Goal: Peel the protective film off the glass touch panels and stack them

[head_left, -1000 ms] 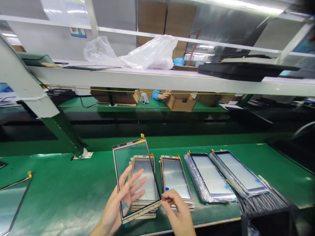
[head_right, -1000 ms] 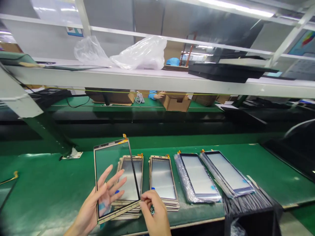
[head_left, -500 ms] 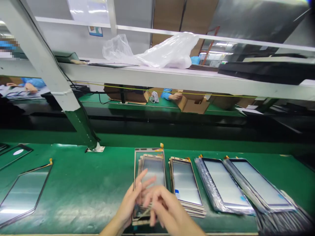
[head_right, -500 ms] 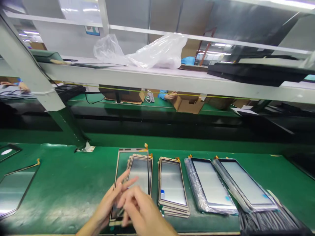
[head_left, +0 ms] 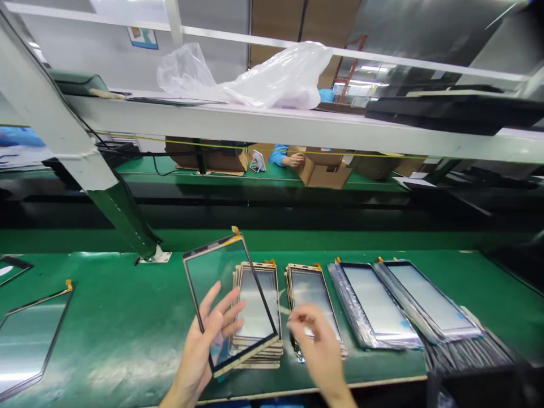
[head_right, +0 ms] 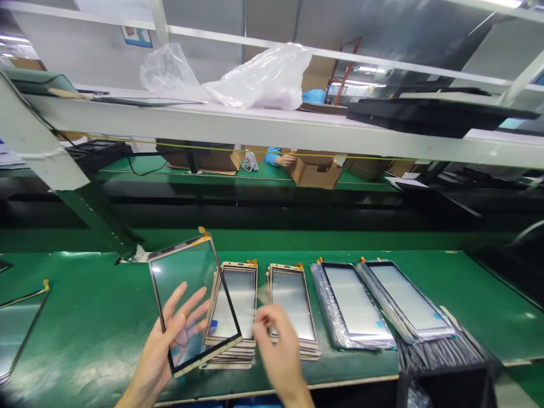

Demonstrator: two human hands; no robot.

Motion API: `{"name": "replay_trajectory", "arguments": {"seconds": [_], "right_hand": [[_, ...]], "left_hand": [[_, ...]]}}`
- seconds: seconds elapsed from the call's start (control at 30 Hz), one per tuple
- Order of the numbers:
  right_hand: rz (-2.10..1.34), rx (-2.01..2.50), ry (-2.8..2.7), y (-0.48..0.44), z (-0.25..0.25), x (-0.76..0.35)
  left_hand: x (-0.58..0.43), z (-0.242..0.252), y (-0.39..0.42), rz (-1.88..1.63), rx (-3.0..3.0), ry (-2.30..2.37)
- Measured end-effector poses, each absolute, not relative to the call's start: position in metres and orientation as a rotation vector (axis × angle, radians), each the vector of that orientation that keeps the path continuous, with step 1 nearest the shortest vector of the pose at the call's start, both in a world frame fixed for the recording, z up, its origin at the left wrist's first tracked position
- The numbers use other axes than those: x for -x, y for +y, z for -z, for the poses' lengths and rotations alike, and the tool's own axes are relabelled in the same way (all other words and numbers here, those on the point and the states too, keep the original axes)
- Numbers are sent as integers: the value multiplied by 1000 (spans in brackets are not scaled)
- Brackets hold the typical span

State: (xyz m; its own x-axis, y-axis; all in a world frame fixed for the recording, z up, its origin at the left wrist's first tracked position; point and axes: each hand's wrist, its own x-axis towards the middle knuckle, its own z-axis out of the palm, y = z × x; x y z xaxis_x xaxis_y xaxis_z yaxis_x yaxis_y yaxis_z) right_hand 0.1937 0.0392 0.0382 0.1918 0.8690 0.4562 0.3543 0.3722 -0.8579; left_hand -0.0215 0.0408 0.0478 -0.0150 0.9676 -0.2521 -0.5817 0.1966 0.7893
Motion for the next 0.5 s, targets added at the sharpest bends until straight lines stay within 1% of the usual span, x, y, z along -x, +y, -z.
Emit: {"name": "replay_trajectory", "arguments": {"seconds": [0.07, 0.13, 0.37, 0.5], "right_hand": [[-703, 1168, -1449, 17, -13, -177], [-756, 1157, -1399, 9, -3, -167], [-710, 1099, -1381, 12, -19, -171], [-685, 1081, -1411, 10, -21, -170]], "left_hand": [[18, -52, 41, -1368, -536, 920], [14, -54, 39, -1378, -531, 931], [9, -54, 23, -1484, -571, 942], [5, -57, 14, -1571, -601, 915]]}}
